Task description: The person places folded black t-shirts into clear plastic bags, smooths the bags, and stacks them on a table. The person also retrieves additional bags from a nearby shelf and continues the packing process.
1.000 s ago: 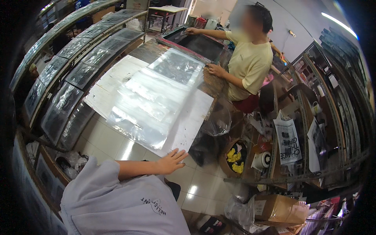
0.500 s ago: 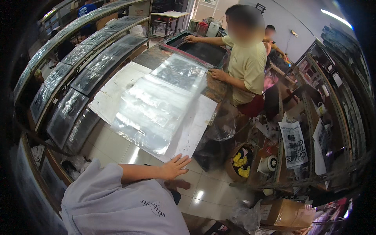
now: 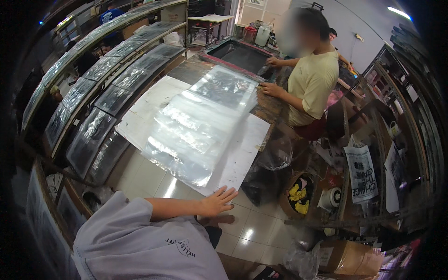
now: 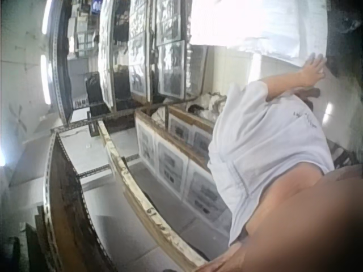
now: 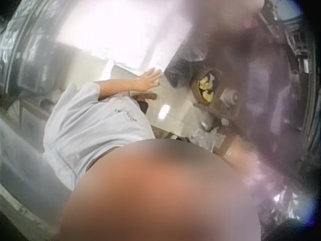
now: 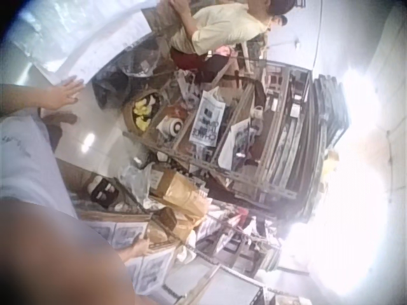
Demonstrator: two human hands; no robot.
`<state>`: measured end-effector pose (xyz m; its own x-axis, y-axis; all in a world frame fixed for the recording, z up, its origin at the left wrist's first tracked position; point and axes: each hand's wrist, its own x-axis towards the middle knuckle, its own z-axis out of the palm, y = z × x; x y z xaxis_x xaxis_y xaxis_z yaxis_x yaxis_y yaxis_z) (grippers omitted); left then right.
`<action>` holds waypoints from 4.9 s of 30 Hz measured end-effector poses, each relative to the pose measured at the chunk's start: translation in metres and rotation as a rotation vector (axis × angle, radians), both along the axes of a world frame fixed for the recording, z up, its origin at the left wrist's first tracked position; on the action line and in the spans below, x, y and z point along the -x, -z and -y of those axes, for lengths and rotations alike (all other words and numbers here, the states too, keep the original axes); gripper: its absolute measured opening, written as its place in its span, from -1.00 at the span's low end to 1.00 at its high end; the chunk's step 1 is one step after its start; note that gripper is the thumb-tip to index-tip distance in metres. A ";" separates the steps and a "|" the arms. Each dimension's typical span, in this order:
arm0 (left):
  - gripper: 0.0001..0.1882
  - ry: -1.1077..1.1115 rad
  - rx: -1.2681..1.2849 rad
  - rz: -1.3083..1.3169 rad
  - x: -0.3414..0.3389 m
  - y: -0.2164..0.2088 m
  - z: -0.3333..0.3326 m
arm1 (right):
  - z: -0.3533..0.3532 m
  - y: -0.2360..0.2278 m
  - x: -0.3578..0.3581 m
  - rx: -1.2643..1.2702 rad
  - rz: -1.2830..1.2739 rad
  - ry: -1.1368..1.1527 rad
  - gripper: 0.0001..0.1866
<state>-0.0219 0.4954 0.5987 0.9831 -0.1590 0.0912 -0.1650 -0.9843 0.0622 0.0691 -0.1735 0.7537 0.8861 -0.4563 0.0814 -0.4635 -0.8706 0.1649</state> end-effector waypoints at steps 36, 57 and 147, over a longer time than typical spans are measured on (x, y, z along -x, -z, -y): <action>-0.53 -0.020 0.019 0.020 -0.003 0.000 0.002 | 0.002 -0.002 0.021 0.132 -0.005 0.097 -0.42; -0.56 -0.460 0.713 0.242 -0.055 -0.105 -0.041 | 0.017 0.013 0.029 0.425 0.182 -0.158 -0.29; -0.32 0.362 2.029 -0.322 -0.254 -0.151 0.167 | -0.263 -0.089 -0.105 -0.923 0.138 -0.495 -0.92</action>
<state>0.2323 0.3281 0.7498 0.9507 -0.2228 0.2157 -0.0554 0.5625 0.8249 0.1744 0.0897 0.8431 0.9998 0.0175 0.0010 0.0134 -0.7287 -0.6847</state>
